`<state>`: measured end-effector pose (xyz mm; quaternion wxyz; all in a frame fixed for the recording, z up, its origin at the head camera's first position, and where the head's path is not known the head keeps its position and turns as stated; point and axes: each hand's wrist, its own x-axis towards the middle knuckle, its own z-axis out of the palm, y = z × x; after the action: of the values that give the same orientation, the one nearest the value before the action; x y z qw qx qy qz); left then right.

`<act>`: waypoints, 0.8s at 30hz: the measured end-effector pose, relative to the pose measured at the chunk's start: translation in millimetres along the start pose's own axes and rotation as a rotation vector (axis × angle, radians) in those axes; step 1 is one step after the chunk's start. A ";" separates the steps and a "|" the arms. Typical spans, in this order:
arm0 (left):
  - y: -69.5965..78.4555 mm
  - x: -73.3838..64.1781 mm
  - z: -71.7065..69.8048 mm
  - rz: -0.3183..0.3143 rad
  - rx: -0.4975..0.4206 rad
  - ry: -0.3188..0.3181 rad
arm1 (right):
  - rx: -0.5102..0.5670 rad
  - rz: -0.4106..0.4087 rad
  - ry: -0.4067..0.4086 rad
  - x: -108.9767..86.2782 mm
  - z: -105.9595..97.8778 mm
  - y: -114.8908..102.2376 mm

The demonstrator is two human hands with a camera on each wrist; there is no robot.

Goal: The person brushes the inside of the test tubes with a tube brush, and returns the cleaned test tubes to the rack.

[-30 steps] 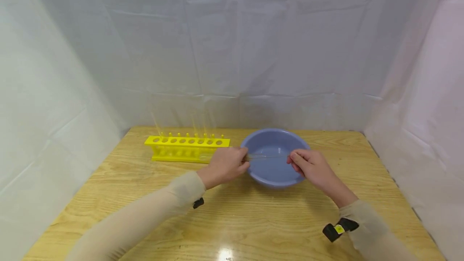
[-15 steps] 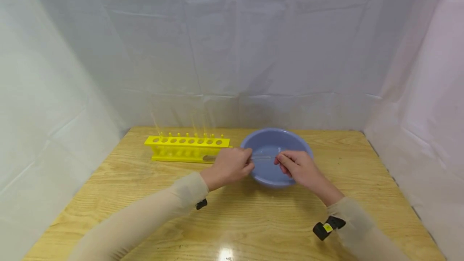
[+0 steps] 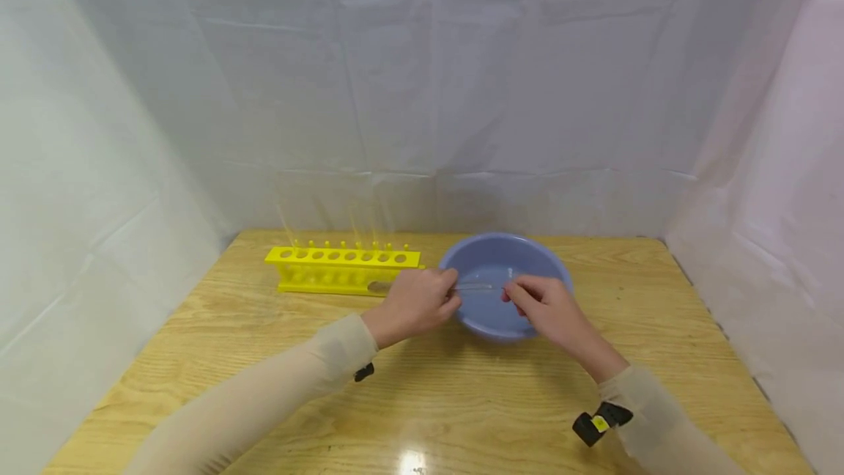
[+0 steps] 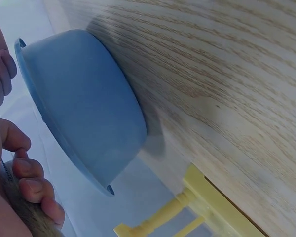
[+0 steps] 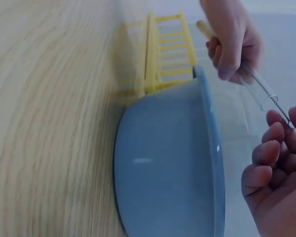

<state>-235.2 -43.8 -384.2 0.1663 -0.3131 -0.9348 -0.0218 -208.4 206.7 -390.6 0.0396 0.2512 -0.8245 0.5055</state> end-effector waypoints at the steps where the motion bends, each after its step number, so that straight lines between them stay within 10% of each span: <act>1: -0.5 0.0 -0.1 0.001 0.001 0.001 | -0.017 -0.012 0.016 -1.6 -0.5 0.1; 15: 4.1 -4.6 -1.0 0.042 -0.015 0.009 | -0.049 -0.158 0.082 -7.3 2.1 -2.9; 24: 5.9 -4.9 0.0 0.055 0.029 0.036 | 0.127 0.077 0.039 -3.8 -1.6 -9.6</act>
<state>-228.0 -41.9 -386.1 0.1884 -0.3359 -0.9228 -0.0092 -201.1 206.0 -383.2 0.0200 0.2115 -0.7988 0.5629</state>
